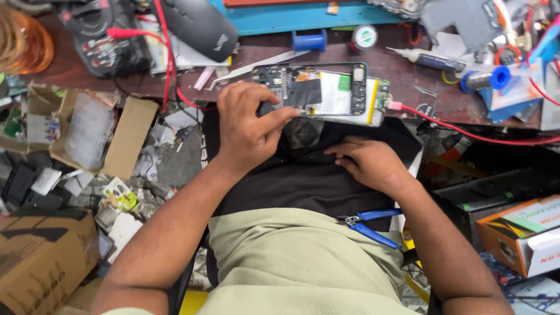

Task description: The person repairs a disassembled smartphone at a cluttered workbench. They use blue-handled pliers to cut and trim a small flex cable component, press and fit parts into the phone frame, reposition the phone repeatedly, and finally pull a strip of tape from a tape roll.

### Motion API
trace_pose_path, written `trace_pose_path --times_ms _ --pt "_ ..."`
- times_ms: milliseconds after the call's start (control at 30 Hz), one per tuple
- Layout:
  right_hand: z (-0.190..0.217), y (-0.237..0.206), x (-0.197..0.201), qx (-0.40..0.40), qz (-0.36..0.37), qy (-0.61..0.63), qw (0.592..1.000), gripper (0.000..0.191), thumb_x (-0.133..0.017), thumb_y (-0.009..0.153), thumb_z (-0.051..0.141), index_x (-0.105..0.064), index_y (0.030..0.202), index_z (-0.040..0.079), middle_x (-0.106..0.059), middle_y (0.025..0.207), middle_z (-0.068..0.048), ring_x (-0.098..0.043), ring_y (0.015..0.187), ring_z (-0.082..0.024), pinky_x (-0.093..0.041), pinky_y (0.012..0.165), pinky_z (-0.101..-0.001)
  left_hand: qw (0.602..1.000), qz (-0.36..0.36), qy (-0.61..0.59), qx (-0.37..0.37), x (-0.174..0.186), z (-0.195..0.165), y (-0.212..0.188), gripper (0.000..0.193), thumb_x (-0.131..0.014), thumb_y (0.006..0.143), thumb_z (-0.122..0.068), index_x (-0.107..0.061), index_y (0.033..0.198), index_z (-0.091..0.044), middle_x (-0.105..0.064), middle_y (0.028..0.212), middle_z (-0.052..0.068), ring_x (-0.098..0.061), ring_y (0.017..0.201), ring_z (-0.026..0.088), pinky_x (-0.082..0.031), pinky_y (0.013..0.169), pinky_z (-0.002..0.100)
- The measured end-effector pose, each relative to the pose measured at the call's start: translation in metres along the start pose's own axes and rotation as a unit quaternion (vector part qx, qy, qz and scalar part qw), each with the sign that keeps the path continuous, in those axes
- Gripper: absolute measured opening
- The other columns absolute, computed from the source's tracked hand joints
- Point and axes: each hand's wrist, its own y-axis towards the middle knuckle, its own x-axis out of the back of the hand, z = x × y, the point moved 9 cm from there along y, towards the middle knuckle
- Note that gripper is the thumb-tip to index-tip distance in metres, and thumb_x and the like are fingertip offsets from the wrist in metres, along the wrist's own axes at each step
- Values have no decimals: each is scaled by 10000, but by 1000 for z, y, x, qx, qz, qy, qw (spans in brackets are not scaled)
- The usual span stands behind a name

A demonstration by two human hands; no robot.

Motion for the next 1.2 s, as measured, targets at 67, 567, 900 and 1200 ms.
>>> trace_pose_path --times_ms 67,567,900,1200 --pt "-2 1 -4 -20 9 -5 1000 297 -713 846 148 -760 1135 203 -721 962 -59 -714 799 -284 -556 709 -414 1000 -6 2 0 1 3 -2 233 -817 838 -134 -785 1043 -239 -587 1090 6 -550 1155 267 -367 1074 489" --pt "11 17 -11 -64 18 0 998 352 -727 821 99 -743 1163 183 -719 930 -33 -674 647 -227 -537 630 -366 1000 -24 -15 -9 21 17 -13 236 -758 899 -114 -760 1087 -256 -567 1138 -17 -541 1201 225 -363 1106 481" --pt "19 21 -12 -51 14 -26 998 330 -740 830 124 -754 1151 198 -710 923 -53 -694 704 -259 -547 648 -386 999 -6 24 -38 27 10 -10 268 -730 880 -113 -749 1130 -209 -572 1152 29 -541 1207 258 -339 1122 530" --pt "9 16 -6 -27 7 9 1000 342 -710 838 118 -744 1166 207 -718 954 -52 -737 786 -260 -572 696 -392 999 18 23 -33 17 9 -5 301 -744 852 -86 -762 1123 -216 -589 1128 20 -569 1187 254 -355 1122 541"
